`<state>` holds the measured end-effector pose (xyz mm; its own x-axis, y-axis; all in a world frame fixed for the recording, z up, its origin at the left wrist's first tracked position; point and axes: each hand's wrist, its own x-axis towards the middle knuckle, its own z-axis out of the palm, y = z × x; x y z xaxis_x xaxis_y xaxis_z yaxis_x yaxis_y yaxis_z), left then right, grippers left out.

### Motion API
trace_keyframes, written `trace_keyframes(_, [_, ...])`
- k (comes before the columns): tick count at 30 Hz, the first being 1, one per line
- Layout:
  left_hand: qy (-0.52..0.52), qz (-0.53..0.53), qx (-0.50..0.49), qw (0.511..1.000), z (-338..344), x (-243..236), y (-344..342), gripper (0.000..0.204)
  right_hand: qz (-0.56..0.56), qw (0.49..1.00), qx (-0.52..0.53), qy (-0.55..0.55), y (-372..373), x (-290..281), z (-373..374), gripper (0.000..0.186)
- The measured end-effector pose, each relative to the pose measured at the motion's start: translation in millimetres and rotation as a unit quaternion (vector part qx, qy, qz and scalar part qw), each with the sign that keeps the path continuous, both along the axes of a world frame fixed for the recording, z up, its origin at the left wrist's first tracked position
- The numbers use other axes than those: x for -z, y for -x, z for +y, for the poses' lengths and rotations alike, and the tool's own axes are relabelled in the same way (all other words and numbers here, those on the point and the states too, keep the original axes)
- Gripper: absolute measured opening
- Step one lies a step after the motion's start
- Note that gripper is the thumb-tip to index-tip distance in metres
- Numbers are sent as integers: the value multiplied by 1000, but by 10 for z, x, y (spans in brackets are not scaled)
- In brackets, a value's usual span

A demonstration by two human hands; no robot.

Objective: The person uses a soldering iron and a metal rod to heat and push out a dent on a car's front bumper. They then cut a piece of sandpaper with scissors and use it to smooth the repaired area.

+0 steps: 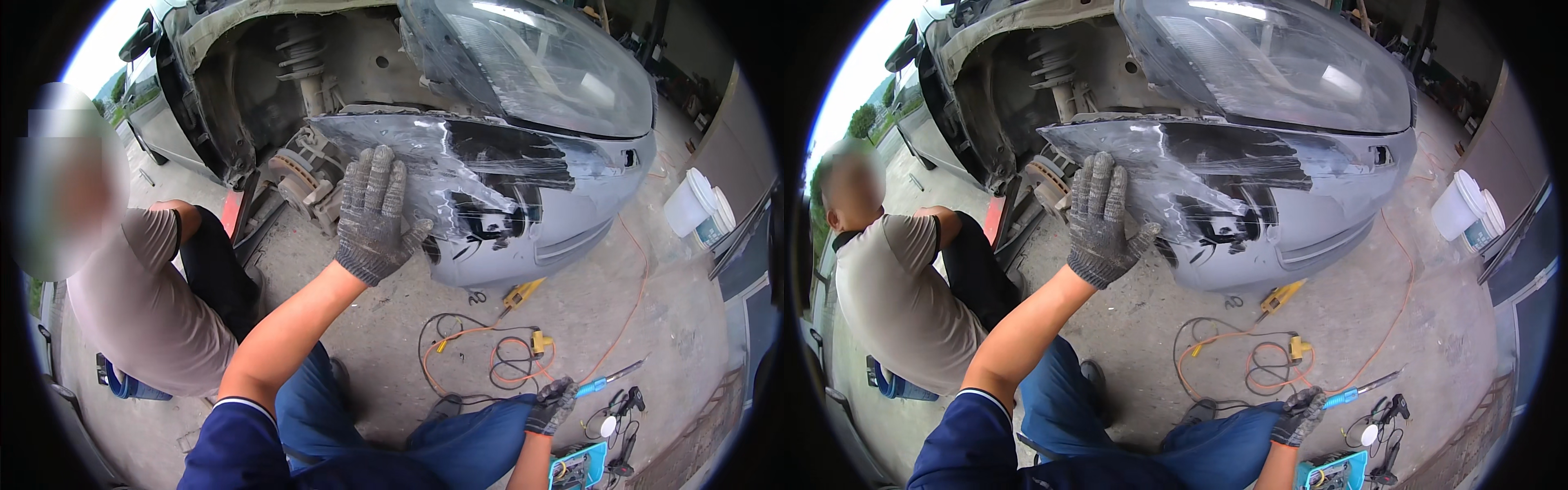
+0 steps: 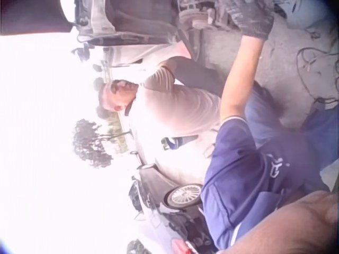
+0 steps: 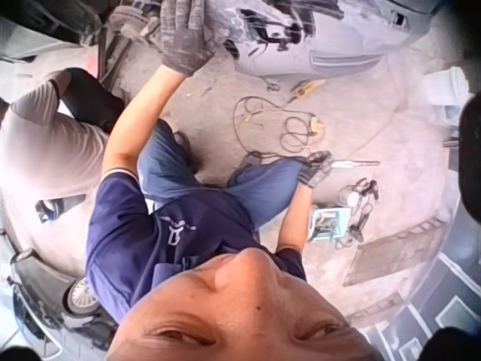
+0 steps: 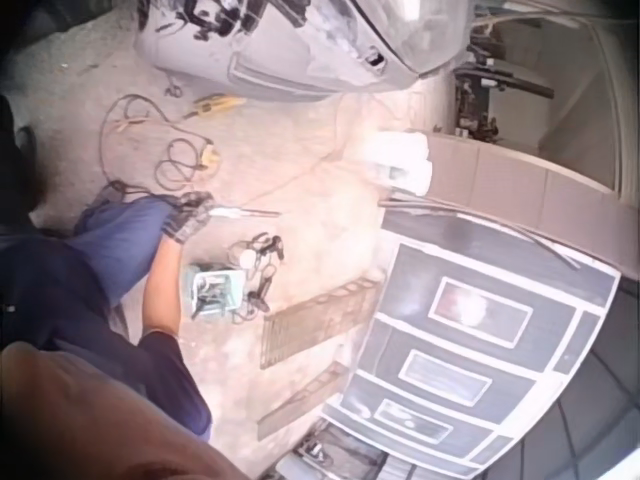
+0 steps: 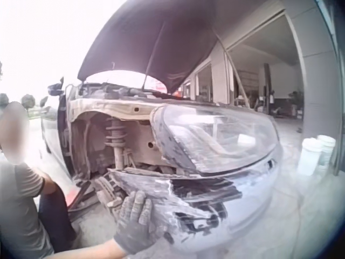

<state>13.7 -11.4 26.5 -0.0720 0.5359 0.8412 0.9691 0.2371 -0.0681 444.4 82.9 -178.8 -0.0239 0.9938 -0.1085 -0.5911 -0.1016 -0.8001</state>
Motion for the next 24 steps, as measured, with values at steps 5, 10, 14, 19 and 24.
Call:
trace_keyframes(5, [70,-34,-3,997,-91,171,-178,88,1,1000,12,-6,-25,-8,-31,28])
trace_keyframes(10, [61,-6,-34,998,-162,25,-93,90,-6,1000,16,-17,-40,-52,-46,30])
trace_keyframes(14, [8,26,-70,997,-136,-202,52,93,15,1000,9,-3,-76,-3,-24,29])
trace_keyframes(19, [32,18,-82,996,-58,-165,-89,92,18,1000,14,-8,-77,-10,-31,29])
trace_keyframes(24, [61,5,-74,995,-13,-47,-167,93,16,1000,-1,-11,-108,25,-27,29])
